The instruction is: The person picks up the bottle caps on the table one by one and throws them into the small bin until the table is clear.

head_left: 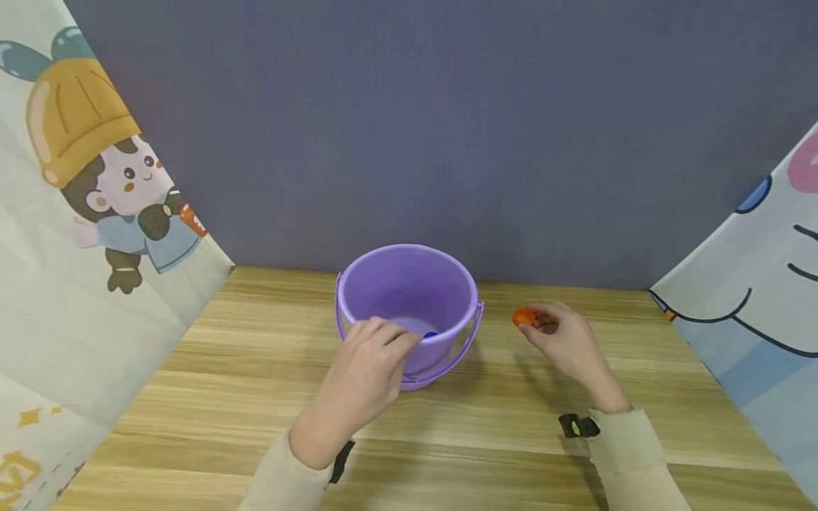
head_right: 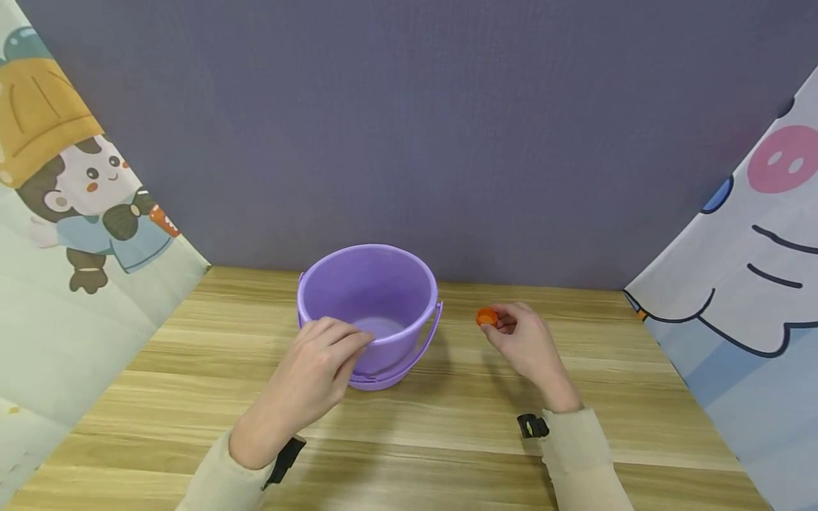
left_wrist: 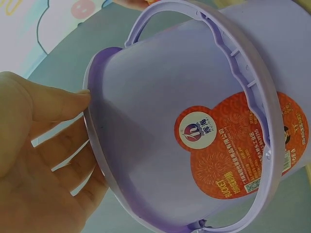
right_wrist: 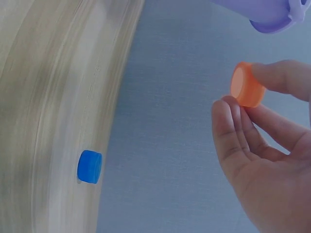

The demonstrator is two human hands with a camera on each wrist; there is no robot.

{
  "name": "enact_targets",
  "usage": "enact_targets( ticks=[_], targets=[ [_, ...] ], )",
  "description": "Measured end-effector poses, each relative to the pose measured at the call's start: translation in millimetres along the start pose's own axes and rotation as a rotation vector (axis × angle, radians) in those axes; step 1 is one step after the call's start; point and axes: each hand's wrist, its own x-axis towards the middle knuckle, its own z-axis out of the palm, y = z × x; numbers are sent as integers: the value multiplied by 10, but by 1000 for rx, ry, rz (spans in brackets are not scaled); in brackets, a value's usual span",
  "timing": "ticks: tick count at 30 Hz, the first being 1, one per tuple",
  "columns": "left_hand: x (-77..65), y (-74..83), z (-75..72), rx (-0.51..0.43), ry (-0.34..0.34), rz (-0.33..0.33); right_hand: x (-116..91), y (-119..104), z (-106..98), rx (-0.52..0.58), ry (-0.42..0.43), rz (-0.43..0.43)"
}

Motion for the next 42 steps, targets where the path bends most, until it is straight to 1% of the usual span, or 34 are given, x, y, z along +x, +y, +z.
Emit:
enact_targets(
  ticks=[12, 27, 34, 42],
  targets=[
    [-3, -9, 15, 2, 7, 5, -17, -56, -21, 8, 24, -32],
    [-236, -32, -200, -37, 5, 51, -407, -428, 43, -17, 101, -37],
    [-238, -31, -196, -39, -4, 46, -423, -497, 22, -1, 129, -53],
    [-243, -40, -181, -36, 9, 51, -435, -546, 6, 11, 146, -69]
  ],
)
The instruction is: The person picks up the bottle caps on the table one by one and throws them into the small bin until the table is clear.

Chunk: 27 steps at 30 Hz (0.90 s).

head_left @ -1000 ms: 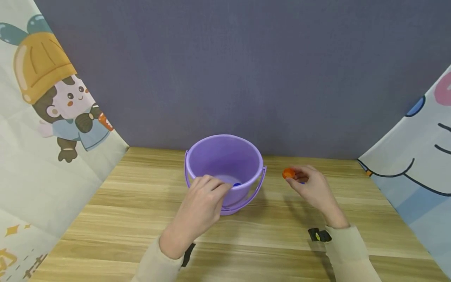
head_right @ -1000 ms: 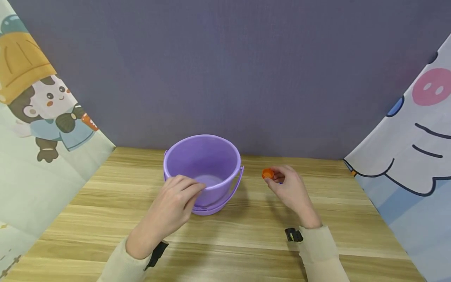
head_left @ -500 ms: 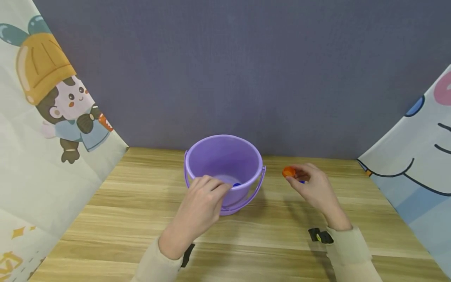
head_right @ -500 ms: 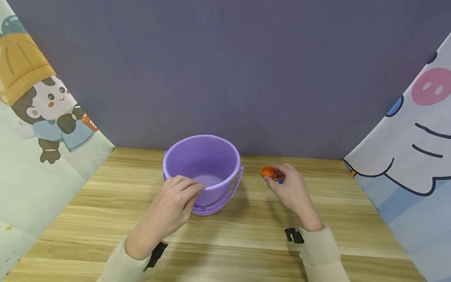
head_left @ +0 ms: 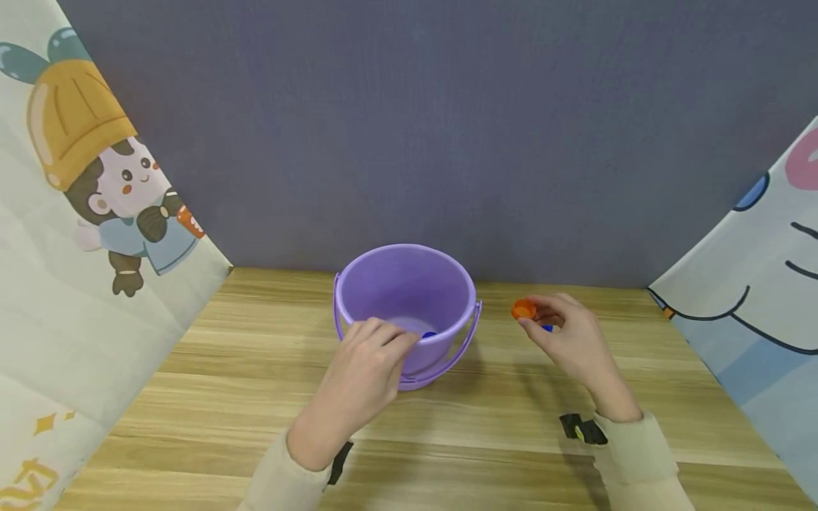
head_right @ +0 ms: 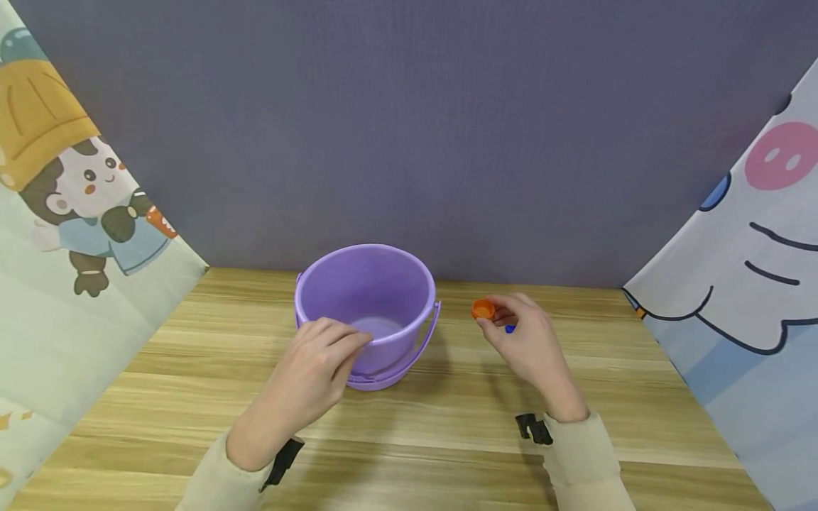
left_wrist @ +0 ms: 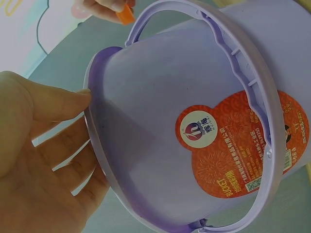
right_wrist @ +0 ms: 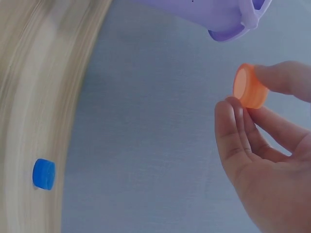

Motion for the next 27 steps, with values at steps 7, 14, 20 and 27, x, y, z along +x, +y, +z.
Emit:
enact_targets(
  ticks=[7, 14, 20, 27],
  targets=[
    [-84, -13, -68, -9, -1, 18, -126, -140, 13, 13, -3, 20],
    [-162, -24, -146, -24, -3, 32, -244, -263, 48, 0, 11, 29],
    [-227, -30, -216, -33, -15, 39, -344, -391, 85, 19, 37, 29],
    [-311, -40, -278, -45, -14, 61, -471, -518, 125, 65, 65, 20]
  ],
)
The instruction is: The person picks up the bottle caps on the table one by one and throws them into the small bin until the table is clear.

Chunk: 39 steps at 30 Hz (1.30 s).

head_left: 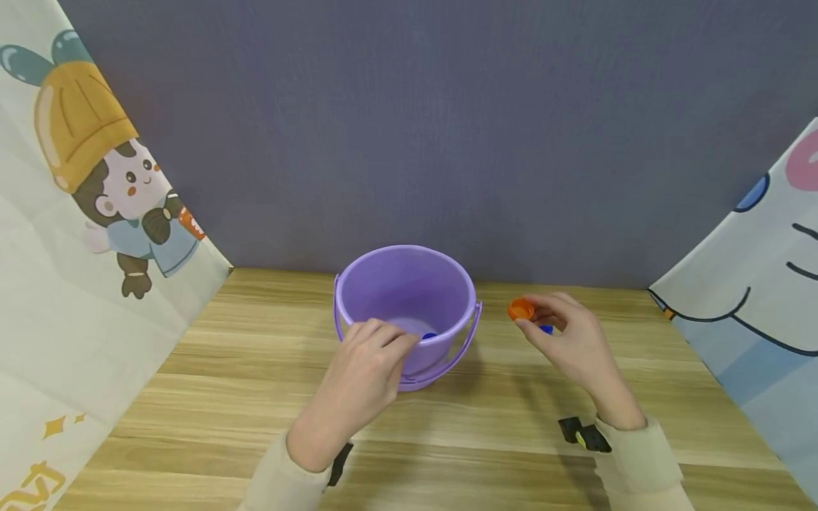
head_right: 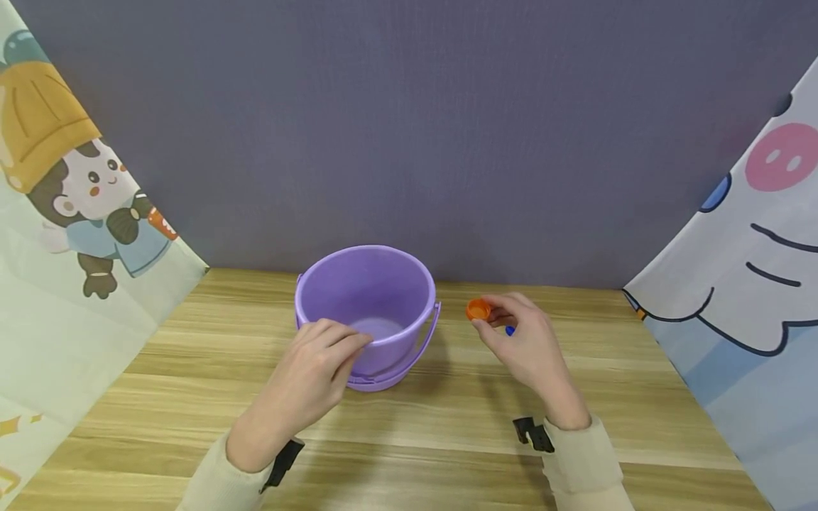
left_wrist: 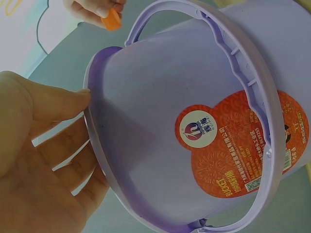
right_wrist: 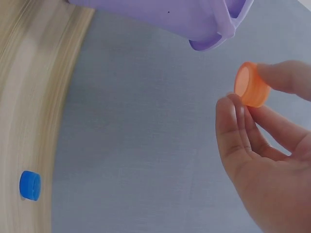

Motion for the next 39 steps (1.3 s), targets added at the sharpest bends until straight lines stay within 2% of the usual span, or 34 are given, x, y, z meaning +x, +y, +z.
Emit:
enact_targets(
  ticks=[11, 24, 31, 39],
  targets=[
    [-2, 1, 14, -4, 7, 5, -22, -37, -14, 30, -3, -14],
    [160, -3, 165, 28, 13, -27, 219, 135, -16, 15, -39, -49],
    [75, -22, 87, 12, 17, -3, 130, -21, 39, 6, -39, -37],
    [-24, -37, -10, -5, 21, 16, 47, -203, 120, 51, -22, -55]
  ],
)
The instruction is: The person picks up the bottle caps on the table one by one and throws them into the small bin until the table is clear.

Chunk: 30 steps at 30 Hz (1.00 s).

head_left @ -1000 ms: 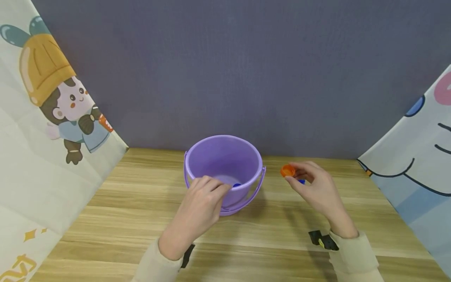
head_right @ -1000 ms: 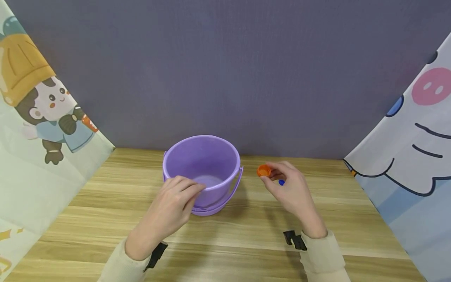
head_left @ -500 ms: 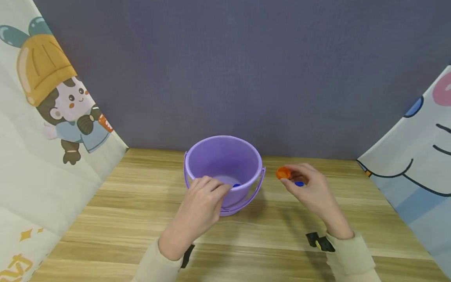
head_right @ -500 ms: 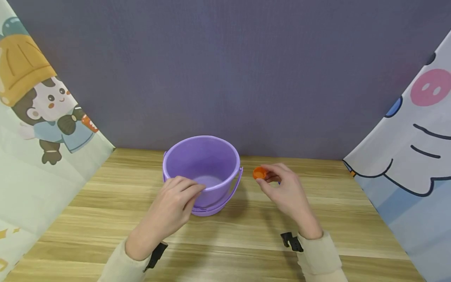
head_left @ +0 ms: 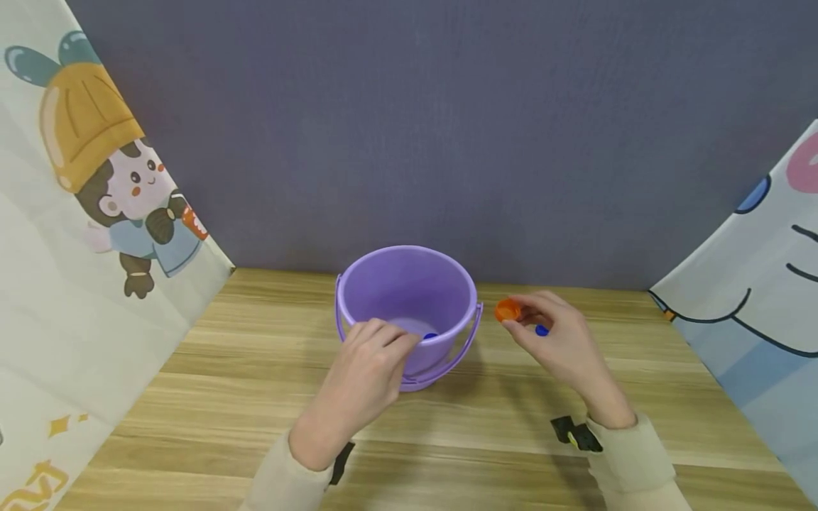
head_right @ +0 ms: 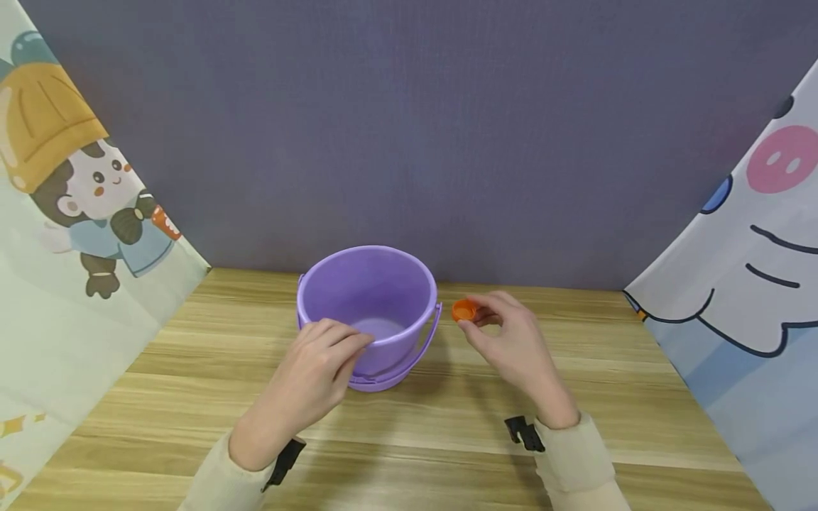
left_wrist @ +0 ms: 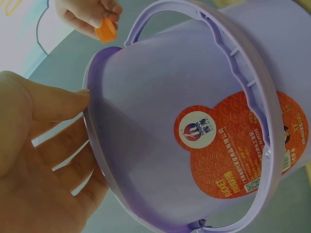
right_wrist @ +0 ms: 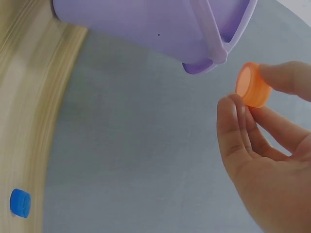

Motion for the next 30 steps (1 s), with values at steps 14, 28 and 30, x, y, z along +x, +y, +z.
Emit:
enact_targets(
  ticks=[14, 28, 30],
  targets=[
    [5, 2, -4, -5, -10, -14, 93, -100, 57, 53, 16, -70],
    [-3, -3, -6, -7, -12, -17, 155, -134, 119, 86, 21, -96],
    [-4, 0, -9, -8, -15, -18, 162, -141, 127, 93, 18, -94]
  ],
)
